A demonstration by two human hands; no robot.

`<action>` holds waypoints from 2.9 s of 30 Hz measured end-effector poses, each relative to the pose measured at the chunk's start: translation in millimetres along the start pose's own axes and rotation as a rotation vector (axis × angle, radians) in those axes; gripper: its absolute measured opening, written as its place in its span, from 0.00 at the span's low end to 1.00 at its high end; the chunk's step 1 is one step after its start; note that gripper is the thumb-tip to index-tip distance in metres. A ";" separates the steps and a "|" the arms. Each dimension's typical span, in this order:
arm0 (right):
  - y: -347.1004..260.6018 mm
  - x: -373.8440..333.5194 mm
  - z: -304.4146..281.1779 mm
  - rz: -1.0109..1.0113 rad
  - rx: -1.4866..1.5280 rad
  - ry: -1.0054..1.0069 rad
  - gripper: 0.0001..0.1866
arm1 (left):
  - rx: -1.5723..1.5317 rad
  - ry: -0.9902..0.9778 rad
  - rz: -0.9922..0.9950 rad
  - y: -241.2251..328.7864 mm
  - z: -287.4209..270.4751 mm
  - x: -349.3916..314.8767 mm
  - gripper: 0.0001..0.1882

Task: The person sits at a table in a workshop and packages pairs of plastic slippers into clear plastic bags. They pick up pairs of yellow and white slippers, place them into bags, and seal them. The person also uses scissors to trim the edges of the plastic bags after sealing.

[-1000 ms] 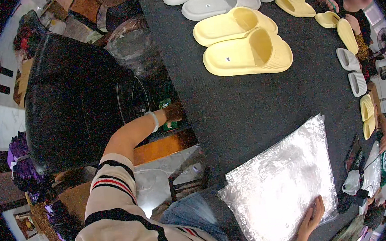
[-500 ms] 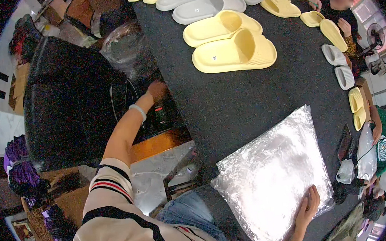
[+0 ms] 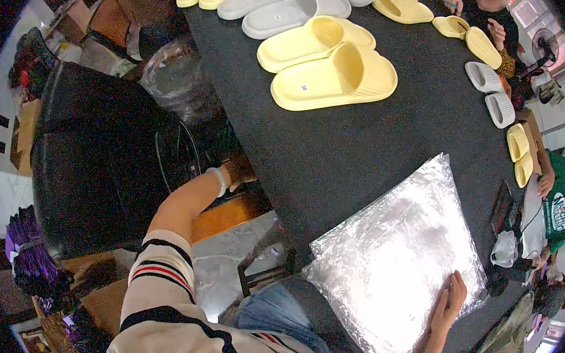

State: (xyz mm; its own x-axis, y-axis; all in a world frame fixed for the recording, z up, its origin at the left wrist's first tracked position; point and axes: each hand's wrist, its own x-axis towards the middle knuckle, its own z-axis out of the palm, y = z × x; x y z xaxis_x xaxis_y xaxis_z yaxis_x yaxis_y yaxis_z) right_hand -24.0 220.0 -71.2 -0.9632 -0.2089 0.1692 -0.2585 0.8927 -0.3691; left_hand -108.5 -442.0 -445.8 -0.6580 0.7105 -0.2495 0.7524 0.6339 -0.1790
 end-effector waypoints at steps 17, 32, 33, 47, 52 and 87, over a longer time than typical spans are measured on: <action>-3.2 -4.6 2.6 0.030 0.033 0.041 0.19 | -0.041 -0.469 0.182 6.7 -63.4 -9.9 0.33; -5.5 -6.0 1.8 0.041 -0.020 0.032 0.19 | -0.127 -0.281 0.053 0.7 -11.8 -10.6 0.31; -5.0 -8.8 2.1 0.052 0.000 0.042 0.19 | -0.089 -0.289 0.071 -1.6 -35.8 -12.2 0.31; -8.4 -4.7 3.5 0.093 0.012 0.030 0.19 | -0.420 -0.579 -0.206 -42.8 -35.0 -8.6 0.42; -8.8 -6.3 4.1 0.078 0.028 0.040 0.19 | -0.488 -0.495 -0.201 -36.4 -48.8 -3.1 0.37; -7.2 -2.4 3.9 0.026 0.024 0.065 0.19 | -1.607 1.958 -1.236 -115.0 -222.8 -60.3 0.14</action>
State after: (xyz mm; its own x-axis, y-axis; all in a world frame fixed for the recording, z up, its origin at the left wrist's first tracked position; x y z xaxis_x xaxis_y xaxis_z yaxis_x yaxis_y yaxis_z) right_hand -20.2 212.6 -72.5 -0.9629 -0.1592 0.2179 -0.2363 0.8872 -0.3962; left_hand -162.2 -489.7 -198.2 -0.4702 -0.8825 -0.0116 0.3860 -0.2175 0.8965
